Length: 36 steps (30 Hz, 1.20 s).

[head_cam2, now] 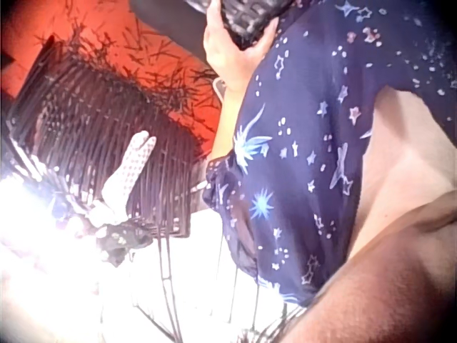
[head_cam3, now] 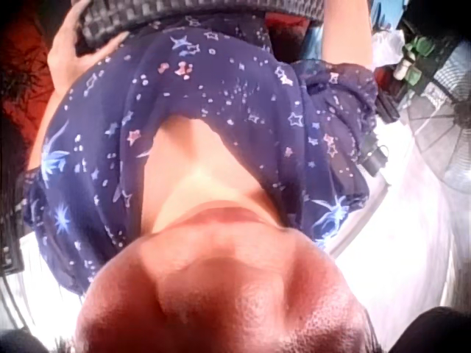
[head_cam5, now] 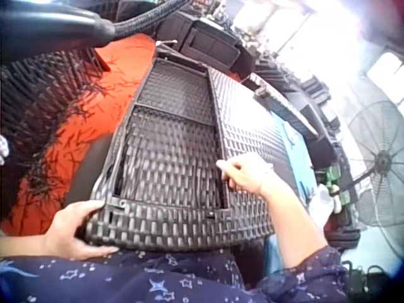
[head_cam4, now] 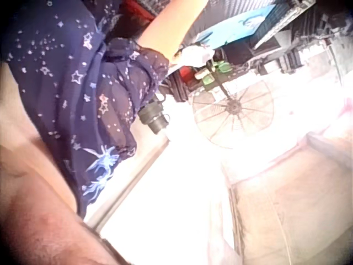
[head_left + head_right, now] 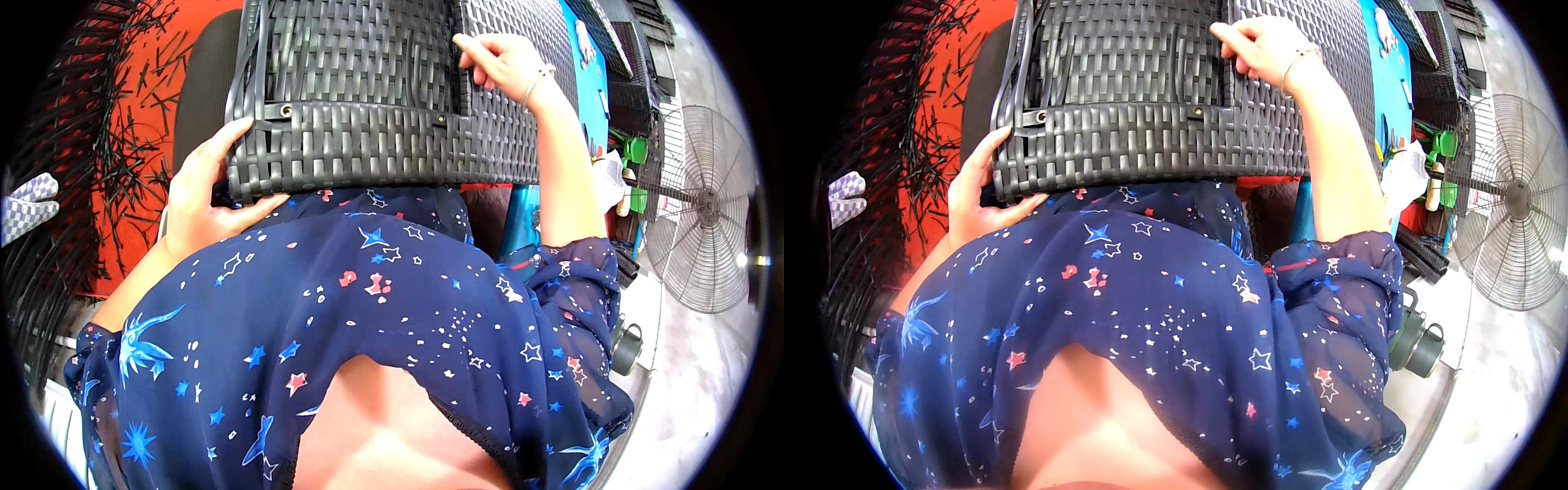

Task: The person repairs a black woven chair by using pliers to pull out a broken plastic strip and a hammer to secure the frame. They then thread a new black plastic strip through the weave to replace the damaged section.

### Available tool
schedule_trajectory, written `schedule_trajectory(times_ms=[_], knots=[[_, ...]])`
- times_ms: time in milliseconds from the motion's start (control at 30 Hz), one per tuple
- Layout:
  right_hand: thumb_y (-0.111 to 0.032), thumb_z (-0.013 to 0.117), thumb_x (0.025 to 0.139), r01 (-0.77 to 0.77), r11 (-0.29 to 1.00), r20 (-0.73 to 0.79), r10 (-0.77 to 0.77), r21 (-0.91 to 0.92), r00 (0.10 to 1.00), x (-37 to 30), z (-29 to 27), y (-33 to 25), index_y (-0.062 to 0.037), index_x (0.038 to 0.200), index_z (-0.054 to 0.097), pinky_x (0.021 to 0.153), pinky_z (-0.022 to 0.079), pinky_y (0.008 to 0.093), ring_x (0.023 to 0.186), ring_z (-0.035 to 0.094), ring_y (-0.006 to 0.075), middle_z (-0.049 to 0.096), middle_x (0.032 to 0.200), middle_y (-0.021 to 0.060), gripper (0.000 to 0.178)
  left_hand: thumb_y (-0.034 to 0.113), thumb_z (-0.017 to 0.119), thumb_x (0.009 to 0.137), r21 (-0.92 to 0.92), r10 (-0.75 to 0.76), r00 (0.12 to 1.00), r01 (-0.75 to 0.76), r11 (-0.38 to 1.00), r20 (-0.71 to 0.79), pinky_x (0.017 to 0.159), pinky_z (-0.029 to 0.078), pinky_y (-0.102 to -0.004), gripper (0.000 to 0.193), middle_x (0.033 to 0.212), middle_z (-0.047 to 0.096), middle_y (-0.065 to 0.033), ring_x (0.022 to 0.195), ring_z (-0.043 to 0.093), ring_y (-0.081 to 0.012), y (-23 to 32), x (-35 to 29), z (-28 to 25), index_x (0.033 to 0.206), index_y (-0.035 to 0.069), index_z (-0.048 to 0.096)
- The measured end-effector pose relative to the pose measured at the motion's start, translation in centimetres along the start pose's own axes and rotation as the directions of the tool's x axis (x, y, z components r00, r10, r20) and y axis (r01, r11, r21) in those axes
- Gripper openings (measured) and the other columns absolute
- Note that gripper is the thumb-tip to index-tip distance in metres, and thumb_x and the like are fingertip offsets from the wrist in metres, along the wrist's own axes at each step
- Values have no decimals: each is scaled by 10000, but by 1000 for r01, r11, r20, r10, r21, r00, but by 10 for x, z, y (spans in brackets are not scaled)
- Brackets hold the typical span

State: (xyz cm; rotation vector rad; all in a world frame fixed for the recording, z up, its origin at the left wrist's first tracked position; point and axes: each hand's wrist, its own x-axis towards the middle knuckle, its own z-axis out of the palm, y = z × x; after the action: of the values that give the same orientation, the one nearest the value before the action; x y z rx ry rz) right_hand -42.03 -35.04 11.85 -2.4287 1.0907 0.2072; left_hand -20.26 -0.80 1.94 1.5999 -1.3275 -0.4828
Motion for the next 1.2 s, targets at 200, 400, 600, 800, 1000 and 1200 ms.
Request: schedule_trajectory(times_ms=[200,400,600,800,1000,1200], knots=[[-539,570,959,379,840,245,-303,-389,921,4,5,-43,-63,856,759,712,551,381,748,707,284,718,761,122,523,14,878,711,-113,-1,1000,3,994,22,895,581,-346,823,1204,646,-205,1063,690,-234,8,2,-1,1403,-85,444],[-685,436,962,403,756,685,82,-516,724,24,25,-68,-25,622,668,626,539,387,540,651,216,642,561,104,778,3,869,716,-100,6,1000,-3,995,31,904,573,-348,825,1178,665,-200,1061,696,-241,17,8,0,1410,-84,433],[-462,709,848,249,906,735,93,-343,672,47,53,-45,-34,600,625,499,471,336,502,601,167,603,539,41,501,3,867,718,-121,27,1000,-25,992,16,899,570,-344,833,1159,676,-198,1047,705,-248,13,10,7,1420,-71,424],[-399,755,809,239,929,494,-73,-282,866,25,41,-41,-45,660,650,575,509,356,563,637,178,668,618,74,399,4,864,726,-129,24,999,-21,991,26,885,576,-343,819,1133,684,-189,1024,713,-243,14,10,7,1413,-72,426],[-412,608,914,275,806,175,-214,-524,961,-4,43,-28,-94,788,707,742,541,444,787,678,342,690,760,127,356,4,871,723,-182,44,998,-35,983,48,892,575,-338,808,1152,674,-183,1042,702,-226,11,13,10,1402,-64,439],[-334,548,917,276,739,112,-265,-614,958,-6,44,-15,-125,855,740,776,548,464,821,687,344,714,826,125,290,1,868,733,-220,75,992,-52,974,101,906,571,-340,811,1225,634,-188,1080,683,-231,8,11,9,1409,-61,423]])
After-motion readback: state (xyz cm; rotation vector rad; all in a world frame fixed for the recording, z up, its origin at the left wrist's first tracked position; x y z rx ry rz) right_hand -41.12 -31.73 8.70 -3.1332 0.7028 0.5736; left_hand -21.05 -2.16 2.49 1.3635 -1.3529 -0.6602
